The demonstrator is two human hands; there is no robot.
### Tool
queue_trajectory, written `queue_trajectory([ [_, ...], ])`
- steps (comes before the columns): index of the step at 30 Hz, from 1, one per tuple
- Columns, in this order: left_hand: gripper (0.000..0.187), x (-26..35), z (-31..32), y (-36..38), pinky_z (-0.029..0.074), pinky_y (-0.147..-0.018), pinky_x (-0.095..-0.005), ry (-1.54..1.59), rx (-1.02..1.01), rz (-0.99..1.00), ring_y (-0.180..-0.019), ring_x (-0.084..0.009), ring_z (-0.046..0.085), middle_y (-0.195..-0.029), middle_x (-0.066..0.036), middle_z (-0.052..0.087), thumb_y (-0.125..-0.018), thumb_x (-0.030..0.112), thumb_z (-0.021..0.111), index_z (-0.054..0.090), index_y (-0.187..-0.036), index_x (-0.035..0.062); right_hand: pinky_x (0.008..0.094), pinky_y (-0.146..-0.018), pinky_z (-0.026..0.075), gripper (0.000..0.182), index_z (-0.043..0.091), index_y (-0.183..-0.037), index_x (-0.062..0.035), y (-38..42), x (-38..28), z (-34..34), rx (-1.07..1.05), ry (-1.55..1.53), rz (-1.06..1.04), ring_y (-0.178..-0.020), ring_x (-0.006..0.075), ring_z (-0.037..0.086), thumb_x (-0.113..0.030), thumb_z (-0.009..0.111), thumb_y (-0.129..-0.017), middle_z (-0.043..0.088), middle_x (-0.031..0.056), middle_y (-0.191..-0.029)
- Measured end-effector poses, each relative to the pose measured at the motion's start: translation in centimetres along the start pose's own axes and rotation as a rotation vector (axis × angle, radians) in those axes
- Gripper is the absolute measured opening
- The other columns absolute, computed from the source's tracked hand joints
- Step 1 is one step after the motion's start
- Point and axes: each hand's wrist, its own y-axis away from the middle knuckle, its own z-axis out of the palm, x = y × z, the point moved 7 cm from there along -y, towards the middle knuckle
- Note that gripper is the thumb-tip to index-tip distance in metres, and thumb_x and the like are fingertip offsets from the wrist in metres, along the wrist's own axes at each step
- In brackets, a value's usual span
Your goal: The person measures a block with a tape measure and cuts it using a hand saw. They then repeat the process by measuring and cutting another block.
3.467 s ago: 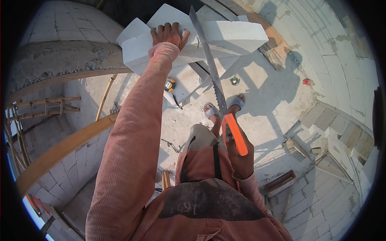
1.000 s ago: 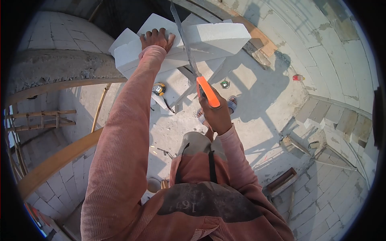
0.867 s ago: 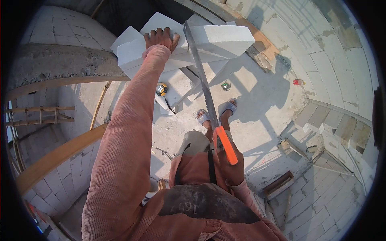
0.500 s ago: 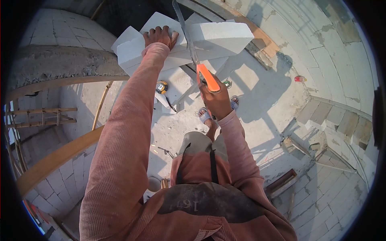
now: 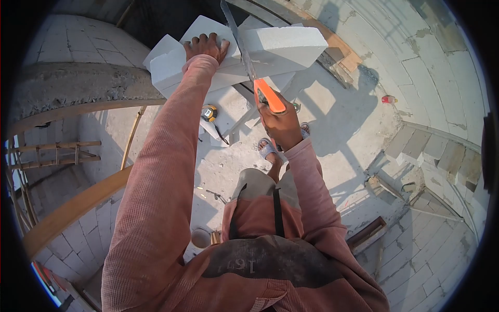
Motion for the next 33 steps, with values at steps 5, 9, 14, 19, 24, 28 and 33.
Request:
queue_trajectory([
  [5, 0.057, 0.0, 0.2, 0.1, 0.03, -0.112, -0.0571, 0.008, -0.007, -0.004, -0.129, -0.0259, 0.055, -0.13, -0.008, 0.065, -0.099, 0.06, 0.041, 0.063, -0.134, 0.0206, 0.0344, -0.09, 0.054, 0.051, 0.052, -0.145, -0.0017, 14.8, -1.1, -3.1, 0.063, 0.218, -0.005, -0.103, 0.0281, 0.072, -0.006, 0.061, -0.095, 0.07, 0.0186, -0.123],
  [9, 0.058, 0.1, 0.3, 0.4, 0.03, -0.112, -0.0574, -0.014, 0.006, -0.012, -0.13, -0.0254, 0.055, -0.13, -0.007, 0.065, -0.099, 0.061, 0.039, 0.063, -0.134, 0.0211, 0.034, -0.089, 0.054, 0.052, 0.052, -0.146, -0.0018, 14.9, -2.8, -3.9, 0.039, 0.158, 0.071, -0.103, 0.0247, 0.072, -0.002, 0.059, -0.095, 0.07, 0.0171, -0.124],
  [14, 0.058, 0.1, 0.2, 0.2, 0.031, -0.114, -0.0557, -0.019, -0.019, -0.026, -0.131, -0.0276, 0.054, -0.133, -0.007, 0.064, -0.098, 0.062, 0.041, 0.061, -0.136, 0.0222, 0.0275, -0.072, 0.05, 0.03, 0.063, -0.122, 0.0037, -0.7, -2.1, 0.3, 0.055, 0.106, -0.185, -0.076, 0.0123, 0.058, -0.011, 0.065, -0.095, 0.068, 0.0074, -0.089],
  [19, 0.059, -0.2, 0.3, 0.3, 0.032, -0.115, -0.0538, -0.011, -0.001, -0.029, -0.133, -0.0276, 0.054, -0.136, -0.006, 0.063, -0.098, 0.063, 0.041, 0.06, -0.137, 0.0233, 0.034, -0.091, 0.054, 0.046, 0.057, -0.139, -0.0018, 6.1, 1.4, -0.9, 0.028, 0.067, 0.061, -0.103, 0.0311, 0.071, -0.009, 0.062, -0.094, 0.071, 0.0192, -0.116],
  [24, 0.059, 0.0, 0.2, 0.4, 0.031, -0.114, -0.0572, -0.003, -0.008, -0.024, -0.129, -0.0268, 0.056, -0.131, -0.007, 0.065, -0.1, 0.061, 0.037, 0.063, -0.135, 0.0211, 0.0322, -0.094, 0.053, 0.048, 0.053, -0.145, -0.0011, 16.0, -0.7, -4.1, 0.035, 0.163, 0.052, -0.11, 0.025, 0.07, -0.006, 0.06, -0.098, 0.067, 0.0153, -0.131],
  [28, 0.059, 0.2, 0.2, 0.2, 0.03, -0.115, -0.0564, -0.004, -0.002, -0.016, -0.13, -0.0265, 0.055, -0.131, -0.007, 0.065, -0.1, 0.061, 0.037, 0.062, -0.135, 0.0208, 0.0333, -0.084, 0.055, 0.045, 0.057, -0.14, -0.002, 4.8, 0.3, -1.2, 0.035, 0.092, 0.049, -0.09, 0.0247, 0.071, -0.009, 0.061, -0.096, 0.073, 0.0177, -0.108],
  [33, 0.058, -0.1, 0.3, 0.2, 0.032, -0.114, -0.0544, -0.021, -0.008, -0.013, -0.134, -0.0288, 0.053, -0.136, -0.008, 0.063, -0.098, 0.062, 0.042, 0.06, -0.137, 0.0227, 0.034, -0.082, 0.054, 0.045, 0.057, -0.139, -0.0028, 1.1, 1.8, -0.2, 0.033, 0.081, -0.03, -0.086, 0.028, 0.07, -0.013, 0.063, -0.095, 0.072, 0.0182, -0.098],
])
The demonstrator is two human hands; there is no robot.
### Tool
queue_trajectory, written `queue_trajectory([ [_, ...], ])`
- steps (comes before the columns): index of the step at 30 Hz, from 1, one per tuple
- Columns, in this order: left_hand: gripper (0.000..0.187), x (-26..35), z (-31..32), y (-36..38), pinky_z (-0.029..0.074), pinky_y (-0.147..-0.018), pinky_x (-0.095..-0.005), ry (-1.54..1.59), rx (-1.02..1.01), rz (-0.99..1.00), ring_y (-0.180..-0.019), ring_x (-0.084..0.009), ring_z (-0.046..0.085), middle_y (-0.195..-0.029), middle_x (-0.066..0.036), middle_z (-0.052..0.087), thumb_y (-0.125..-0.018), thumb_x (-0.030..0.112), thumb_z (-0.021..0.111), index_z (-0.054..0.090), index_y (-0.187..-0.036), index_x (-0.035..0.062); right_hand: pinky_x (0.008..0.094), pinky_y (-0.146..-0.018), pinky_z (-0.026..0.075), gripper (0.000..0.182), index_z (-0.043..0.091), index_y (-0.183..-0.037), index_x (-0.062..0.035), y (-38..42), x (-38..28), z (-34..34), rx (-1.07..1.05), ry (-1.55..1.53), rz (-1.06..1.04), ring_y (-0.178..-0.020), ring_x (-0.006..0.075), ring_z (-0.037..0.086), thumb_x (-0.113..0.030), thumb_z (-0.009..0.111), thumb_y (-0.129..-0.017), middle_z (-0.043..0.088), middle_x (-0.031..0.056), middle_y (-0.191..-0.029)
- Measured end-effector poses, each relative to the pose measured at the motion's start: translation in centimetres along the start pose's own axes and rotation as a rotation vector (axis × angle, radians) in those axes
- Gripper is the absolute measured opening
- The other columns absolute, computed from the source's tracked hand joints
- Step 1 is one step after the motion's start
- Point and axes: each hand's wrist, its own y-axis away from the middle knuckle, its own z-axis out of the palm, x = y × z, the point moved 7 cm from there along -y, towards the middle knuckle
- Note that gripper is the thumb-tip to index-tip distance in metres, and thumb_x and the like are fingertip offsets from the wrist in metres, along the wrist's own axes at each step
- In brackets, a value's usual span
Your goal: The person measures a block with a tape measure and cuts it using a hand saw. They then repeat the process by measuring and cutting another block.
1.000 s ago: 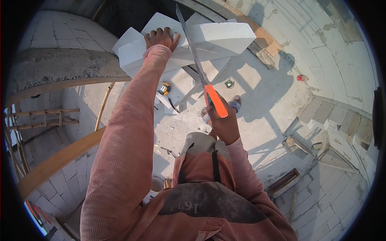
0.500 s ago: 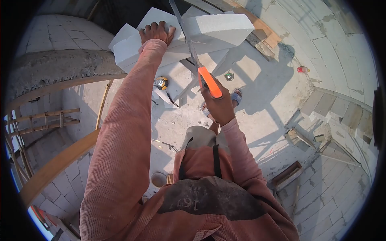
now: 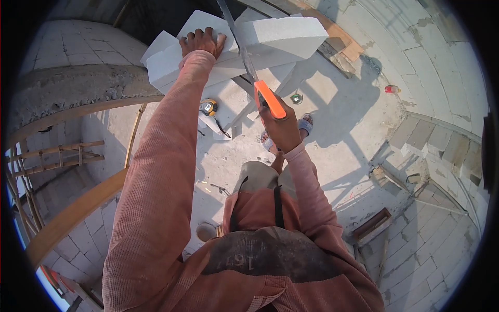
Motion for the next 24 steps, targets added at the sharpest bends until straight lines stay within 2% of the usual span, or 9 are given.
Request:
queue_trajectory([
  [4, 0.057, 0.4, -0.2, -0.2, 0.032, -0.114, -0.0552, 0.028, -0.005, -0.012, -0.132, -0.0289, 0.054, -0.134, -0.007, 0.063, -0.098, 0.061, 0.043, 0.06, -0.137, 0.0228, 0.0365, -0.099, 0.051, 0.049, 0.055, -0.142, -0.0005, 14.6, -0.3, -3.8, 0.016, 0.087, 0.025, -0.12, 0.0283, 0.066, -0.005, 0.063, -0.094, 0.065, 0.0185, -0.134],
  [7, 0.057, 0.1, 0.5, 1.1, 0.031, -0.114, -0.0561, 0.03, 0.0, -0.012, -0.131, -0.0282, 0.054, -0.133, -0.007, 0.063, -0.098, 0.06, 0.042, 0.061, -0.136, 0.0227, 0.0337, -0.093, 0.051, 0.044, 0.059, -0.138, -0.0004, 17.0, -2.0, -4.7, 0.039, 0.033, 0.122, -0.11, 0.023, 0.065, -0.007, 0.062, -0.095, 0.067, 0.0143, -0.125],
  [11, 0.058, -0.1, 0.3, -0.1, 0.028, -0.115, -0.057, 0.023, -0.019, -0.019, -0.132, -0.0271, 0.053, -0.135, -0.006, 0.063, -0.099, 0.062, 0.04, 0.062, -0.135, 0.023, 0.0288, -0.074, 0.051, 0.037, 0.064, -0.127, 0.0028, 4.0, -0.7, -1.8, 0.034, -0.075, 0.07, -0.078, 0.0104, 0.058, -0.014, 0.065, -0.094, 0.068, 0.005, -0.089],
  [12, 0.059, 0.0, 0.3, -0.2, 0.028, -0.115, -0.0572, 0.01, -0.045, -0.017, -0.133, -0.0271, 0.053, -0.135, -0.006, 0.063, -0.099, 0.063, 0.039, 0.062, -0.135, 0.0234, 0.0342, -0.085, 0.054, 0.043, 0.06, -0.135, 0.0003, 0.6, -1.0, -0.6, 0.009, -0.029, -0.009, -0.089, 0.0263, 0.07, -0.012, 0.062, -0.093, 0.073, 0.0189, -0.103],
  [16, 0.056, 0.3, 1.1, 0.9, 0.032, -0.114, -0.0551, 0.016, -0.015, -0.017, -0.132, -0.0264, 0.055, -0.132, -0.005, 0.064, -0.098, 0.06, 0.043, 0.062, -0.136, 0.024, 0.0366, -0.08, 0.054, 0.041, 0.061, -0.132, -0.0021, -0.8, 0.2, 0.0, 0.004, -0.055, 0.047, -0.081, 0.0268, 0.068, -0.014, 0.063, -0.094, 0.071, 0.019, -0.095],
  [17, 0.056, 0.0, 0.9, 0.9, 0.032, -0.114, -0.0551, 0.015, 0.009, -0.015, -0.131, -0.0265, 0.055, -0.132, -0.005, 0.064, -0.098, 0.06, 0.043, 0.062, -0.136, 0.024, 0.0272, -0.064, 0.049, 0.031, 0.063, -0.121, 0.0042, 1.6, -0.4, -0.3, 0.049, -0.054, 0.011, -0.064, 0.0112, 0.054, -0.011, 0.064, -0.093, 0.062, 0.0034, -0.08],
  [18, 0.056, -0.1, 0.2, 0.0, 0.032, -0.114, -0.0551, 0.018, 0.049, -0.018, -0.131, -0.0266, 0.055, -0.131, -0.006, 0.065, -0.098, 0.06, 0.043, 0.062, -0.136, 0.0239, 0.0296, -0.069, 0.051, 0.035, 0.062, -0.127, 0.0029, 5.1, -0.9, -0.9, 0.103, 0.031, -0.159, -0.071, 0.0146, 0.06, -0.007, 0.062, -0.094, 0.066, 0.007, -0.091],
  [20, 0.057, 0.3, 0.3, 0.2, 0.032, -0.114, -0.0552, 0.022, -0.004, -0.013, -0.132, -0.0279, 0.055, -0.133, -0.006, 0.064, -0.097, 0.061, 0.042, 0.061, -0.137, 0.024, 0.0333, -0.089, 0.054, 0.04, 0.059, -0.137, 0.0012, 13.4, -0.8, -3.3, 0.061, 0.028, 0.072, -0.099, 0.0217, 0.07, -0.007, 0.061, -0.098, 0.071, 0.0157, -0.116],
  [24, 0.058, 0.2, -0.1, 0.3, 0.032, -0.114, -0.0545, 0.022, -0.026, -0.012, -0.131, -0.0286, 0.055, -0.134, -0.006, 0.064, -0.097, 0.06, 0.041, 0.06, -0.137, 0.023, 0.032, -0.089, 0.053, 0.04, 0.06, -0.137, 0.0008, 14.5, -2.3, -3.7, 0.076, 0.049, 0.079, -0.098, 0.0197, 0.069, -0.011, 0.062, -0.098, 0.072, 0.0147, -0.114],
])
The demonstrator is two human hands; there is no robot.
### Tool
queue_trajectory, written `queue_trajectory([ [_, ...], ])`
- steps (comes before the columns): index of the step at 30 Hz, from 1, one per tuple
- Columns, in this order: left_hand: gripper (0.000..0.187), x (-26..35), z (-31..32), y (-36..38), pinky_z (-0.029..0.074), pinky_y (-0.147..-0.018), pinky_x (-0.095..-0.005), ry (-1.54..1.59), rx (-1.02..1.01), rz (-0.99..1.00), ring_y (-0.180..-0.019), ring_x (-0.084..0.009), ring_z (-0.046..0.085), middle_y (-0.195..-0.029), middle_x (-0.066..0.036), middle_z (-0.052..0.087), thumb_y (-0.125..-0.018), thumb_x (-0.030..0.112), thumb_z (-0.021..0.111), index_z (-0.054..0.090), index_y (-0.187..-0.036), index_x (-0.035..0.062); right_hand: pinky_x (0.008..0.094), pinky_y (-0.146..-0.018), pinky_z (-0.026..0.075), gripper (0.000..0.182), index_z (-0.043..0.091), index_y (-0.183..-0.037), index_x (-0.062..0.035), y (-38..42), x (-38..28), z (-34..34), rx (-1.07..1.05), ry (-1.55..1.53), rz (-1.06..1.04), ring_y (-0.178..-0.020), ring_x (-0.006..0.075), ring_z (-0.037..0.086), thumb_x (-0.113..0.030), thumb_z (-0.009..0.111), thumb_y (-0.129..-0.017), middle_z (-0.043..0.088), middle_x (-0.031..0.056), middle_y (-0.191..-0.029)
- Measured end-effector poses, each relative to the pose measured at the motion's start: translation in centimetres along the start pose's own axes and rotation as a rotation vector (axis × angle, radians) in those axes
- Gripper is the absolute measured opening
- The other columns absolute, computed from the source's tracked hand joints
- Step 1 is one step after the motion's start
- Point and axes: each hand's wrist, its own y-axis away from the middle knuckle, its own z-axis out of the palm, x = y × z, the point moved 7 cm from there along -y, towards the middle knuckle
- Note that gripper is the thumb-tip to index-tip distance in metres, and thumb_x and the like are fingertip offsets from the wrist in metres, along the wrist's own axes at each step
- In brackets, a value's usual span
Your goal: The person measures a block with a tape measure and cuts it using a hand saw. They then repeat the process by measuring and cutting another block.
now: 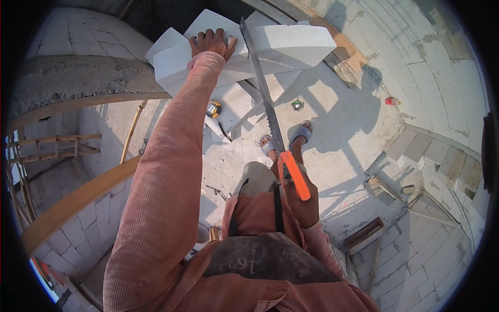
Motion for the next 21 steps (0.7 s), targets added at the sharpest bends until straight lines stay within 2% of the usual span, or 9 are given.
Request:
queue_trajectory([
  [1, 0.058, -0.1, 0.2, -0.1, 0.033, -0.114, -0.0541, 0.001, 0.03, -0.001, -0.131, -0.0287, 0.055, -0.134, -0.006, 0.064, -0.097, 0.061, 0.041, 0.06, -0.137, 0.0228, 0.0321, -0.087, 0.054, 0.04, 0.06, -0.136, 0.001, -2.8, -0.3, 0.7, 0.002, -0.034, -0.015, -0.095, 0.0188, 0.069, -0.011, 0.062, -0.097, 0.072, 0.0138, -0.111],
  [3, 0.058, -0.2, 0.1, -0.2, 0.032, -0.113, -0.0548, 0.005, 0.044, -0.005, -0.13, -0.0281, 0.056, -0.132, -0.007, 0.064, -0.098, 0.061, 0.041, 0.062, -0.135, 0.0219, 0.0307, -0.074, 0.052, 0.035, 0.063, -0.126, 0.0036, -11.3, 1.1, 3.4, -0.037, -0.131, -0.066, -0.077, 0.0134, 0.061, -0.011, 0.064, -0.094, 0.068, 0.0076, -0.085],
  [4, 0.058, -0.1, 0.2, -0.2, 0.032, -0.113, -0.0559, 0.006, 0.027, -0.004, -0.129, -0.0273, 0.056, -0.131, -0.007, 0.065, -0.098, 0.06, 0.04, 0.063, -0.134, 0.0211, 0.0325, -0.084, 0.053, 0.044, 0.058, -0.136, 0.0032, -15.3, 0.1, 4.7, -0.099, -0.108, -0.104, -0.087, 0.0238, 0.068, -0.009, 0.062, -0.094, 0.073, 0.0147, -0.1],
  [6, 0.058, -0.2, -0.3, -0.9, 0.031, -0.113, -0.0571, 0.01, 0.021, 0.003, -0.128, -0.0265, 0.056, -0.129, -0.008, 0.065, -0.099, 0.06, 0.039, 0.064, -0.133, 0.0203, 0.0284, -0.075, 0.051, 0.033, 0.063, -0.123, 0.0038, -17.8, -1.4, 5.5, -0.125, -0.05, -0.068, -0.08, 0.0125, 0.061, -0.011, 0.065, -0.094, 0.068, 0.0067, -0.087],
  [10, 0.058, -0.7, -0.2, -0.7, 0.032, -0.112, -0.0574, -0.009, 0.061, 0.016, -0.128, -0.0267, 0.056, -0.13, -0.007, 0.065, -0.099, 0.06, 0.039, 0.063, -0.133, 0.0199, 0.0296, -0.076, 0.052, 0.038, 0.062, -0.13, 0.003, -9.7, 0.3, 3.0, -0.013, -0.146, -0.118, -0.084, 0.0131, 0.063, -0.012, 0.065, -0.096, 0.069, 0.0064, -0.094],
  [12, 0.058, -0.1, 0.3, -0.3, 0.032, -0.112, -0.0577, -0.001, 0.043, 0.021, -0.127, -0.0267, 0.056, -0.13, -0.007, 0.065, -0.099, 0.06, 0.039, 0.064, -0.133, 0.0198, 0.0284, -0.08, 0.052, 0.043, 0.059, -0.137, 0.0025, -1.7, 0.6, -0.6, -0.037, -0.032, 0.059, -0.088, 0.0135, 0.065, -0.012, 0.064, -0.097, 0.071, 0.0068, -0.101],
  [14, 0.057, -0.6, 0.2, -0.1, 0.031, -0.113, -0.0566, -0.01, 0.051, 0.001, -0.129, -0.0273, 0.056, -0.131, -0.007, 0.064, -0.099, 0.06, 0.04, 0.062, -0.135, 0.0213, 0.0285, -0.08, 0.052, 0.045, 0.059, -0.139, 0.0016, -0.7, -0.6, -0.9, -0.022, 0.0, -0.023, -0.086, 0.0136, 0.065, -0.012, 0.063, -0.096, 0.072, 0.0072, -0.102],
  [19, 0.059, -0.2, 0.3, -0.1, 0.031, -0.113, -0.0573, -0.001, 0.055, 0.006, -0.129, -0.026, 0.055, -0.13, -0.007, 0.065, -0.099, 0.061, 0.039, 0.063, -0.134, 0.0209, 0.0334, -0.085, 0.053, 0.046, 0.059, -0.138, -0.0007, -14.6, -0.4, 4.5, -0.077, -0.084, -0.031, -0.089, 0.0233, 0.068, -0.009, 0.061, -0.092, 0.073, 0.016, -0.101],
  [21, 0.059, -0.8, 0.0, -0.9, 0.031, -0.112, -0.0571, -0.013, 0.042, 0.007, -0.13, -0.0258, 0.055, -0.13, -0.007, 0.065, -0.099, 0.062, 0.039, 0.063, -0.135, 0.021, 0.0326, -0.082, 0.053, 0.047, 0.059, -0.136, 0.0, -18.3, -2.1, 6.2, -0.064, 0.0, -0.183, -0.082, 0.0212, 0.066, -0.011, 0.063, -0.091, 0.072, 0.0154, -0.099],
])
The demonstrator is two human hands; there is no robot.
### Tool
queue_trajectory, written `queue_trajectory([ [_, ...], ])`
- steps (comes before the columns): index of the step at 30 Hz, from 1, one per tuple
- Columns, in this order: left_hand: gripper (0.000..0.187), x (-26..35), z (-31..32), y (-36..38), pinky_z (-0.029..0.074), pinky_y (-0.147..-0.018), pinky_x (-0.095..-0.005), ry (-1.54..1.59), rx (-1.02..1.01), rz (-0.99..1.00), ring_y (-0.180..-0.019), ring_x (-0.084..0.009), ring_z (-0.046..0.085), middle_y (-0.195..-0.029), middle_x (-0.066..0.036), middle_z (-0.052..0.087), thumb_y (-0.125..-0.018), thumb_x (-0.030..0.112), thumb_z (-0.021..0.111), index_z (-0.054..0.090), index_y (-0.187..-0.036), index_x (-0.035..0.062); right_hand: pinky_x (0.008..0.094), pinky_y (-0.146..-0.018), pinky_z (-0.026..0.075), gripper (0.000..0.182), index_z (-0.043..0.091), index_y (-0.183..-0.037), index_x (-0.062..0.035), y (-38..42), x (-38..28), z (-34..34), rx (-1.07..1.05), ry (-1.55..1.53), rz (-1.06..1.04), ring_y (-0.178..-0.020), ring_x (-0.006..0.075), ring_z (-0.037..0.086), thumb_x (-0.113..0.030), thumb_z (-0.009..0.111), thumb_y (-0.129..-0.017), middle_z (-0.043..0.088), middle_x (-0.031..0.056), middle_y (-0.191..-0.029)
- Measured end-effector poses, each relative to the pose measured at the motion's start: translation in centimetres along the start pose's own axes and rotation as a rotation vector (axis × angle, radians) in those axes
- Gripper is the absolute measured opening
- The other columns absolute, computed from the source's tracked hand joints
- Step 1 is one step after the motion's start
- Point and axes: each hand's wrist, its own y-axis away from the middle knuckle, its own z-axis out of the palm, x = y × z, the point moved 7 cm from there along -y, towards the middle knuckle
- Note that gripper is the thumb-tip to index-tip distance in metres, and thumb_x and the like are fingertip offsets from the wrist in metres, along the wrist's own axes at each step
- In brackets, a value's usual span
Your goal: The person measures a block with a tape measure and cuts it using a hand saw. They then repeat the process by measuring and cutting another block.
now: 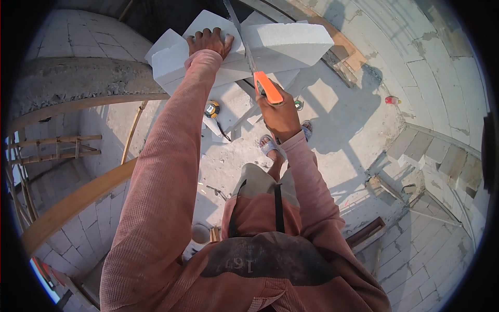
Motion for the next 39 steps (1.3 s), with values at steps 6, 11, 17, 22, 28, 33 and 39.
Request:
queue_trajectory([
  [6, 0.058, 0.8, 0.4, 1.2, 0.031, -0.112, -0.057, 0.024, 0.004, 0.006, -0.128, -0.0257, 0.056, -0.131, -0.007, 0.065, -0.099, 0.06, 0.04, 0.064, -0.134, 0.0209, 0.0328, -0.087, 0.052, 0.047, 0.056, -0.141, 0.001, 14.8, 1.0, -4.7, -0.018, 0.063, 0.126, -0.099, 0.0207, 0.068, -0.015, 0.062, -0.097, 0.071, 0.0133, -0.113],
  [11, 0.058, 0.8, 0.2, 0.9, 0.031, -0.115, -0.0544, 0.002, -0.038, -0.015, -0.134, -0.0286, 0.053, -0.136, -0.006, 0.063, -0.098, 0.062, 0.041, 0.059, -0.14, 0.0253, 0.0328, -0.093, 0.051, 0.05, 0.058, -0.142, -0.0023, 16.0, -1.3, -5.5, 0.002, -0.01, 0.187, -0.109, 0.0223, 0.068, -0.003, 0.06, -0.092, 0.07, 0.016, -0.119],
  [17, 0.058, 0.7, 0.3, 0.5, 0.03, -0.113, -0.0559, 0.026, 0.029, -0.004, -0.128, -0.0266, 0.056, -0.131, -0.007, 0.065, -0.098, 0.061, 0.041, 0.064, -0.133, 0.0213, 0.032, -0.08, 0.053, 0.043, 0.06, -0.134, -0.0016, -0.3, 0.0, -0.3, -0.097, -0.021, 0.194, -0.083, 0.026, 0.069, -0.015, 0.062, -0.094, 0.07, 0.0215, -0.096],
  [22, 0.059, 0.5, 1.1, 1.2, 0.031, -0.113, -0.0568, 0.024, 0.029, 0.009, -0.13, -0.0264, 0.055, -0.131, -0.007, 0.065, -0.098, 0.062, 0.04, 0.064, -0.134, 0.0218, 0.0333, -0.093, 0.052, 0.046, 0.058, -0.139, 0.0002, 13.4, -0.6, -4.6, -0.015, 0.012, 0.188, -0.103, 0.0286, 0.069, -0.007, 0.061, -0.094, 0.072, 0.0169, -0.113],
  [28, 0.06, 0.4, 0.3, 0.7, 0.031, -0.114, -0.0537, -0.006, -0.001, -0.014, -0.134, -0.0285, 0.053, -0.135, -0.006, 0.064, -0.098, 0.064, 0.041, 0.059, -0.14, 0.0251, 0.0311, -0.075, 0.051, 0.039, 0.063, -0.131, 0.0012, 10.9, 0.8, -3.6, 0.026, -0.025, 0.161, -0.078, 0.0132, 0.061, -0.017, 0.068, -0.096, 0.069, 0.006, -0.088],
  [33, 0.057, 0.6, 0.4, 0.4, 0.032, -0.112, -0.0568, 0.025, 0.048, 0.029, -0.127, -0.0273, 0.058, -0.13, -0.008, 0.067, -0.098, 0.061, 0.041, 0.065, -0.133, 0.0221, 0.033, -0.086, 0.054, 0.047, 0.056, -0.142, -0.0037, 3.0, 3.2, -0.7, -0.063, -0.027, 0.139, -0.096, 0.0245, 0.071, -0.014, 0.062, -0.096, 0.072, 0.0196, -0.109],
  [39, 0.059, 0.5, 0.6, 0.3, 0.031, -0.114, -0.0559, 0.013, 0.005, 0.006, -0.13, -0.0274, 0.056, -0.132, -0.007, 0.065, -0.098, 0.062, 0.041, 0.062, -0.135, 0.0226, 0.0347, -0.09, 0.055, 0.051, 0.053, -0.146, -0.0044, 20.4, 6.1, -3.8, 0.013, 0.074, 0.171, -0.108, 0.0274, 0.072, -0.009, 0.062, -0.097, 0.067, 0.0185, -0.13],
])
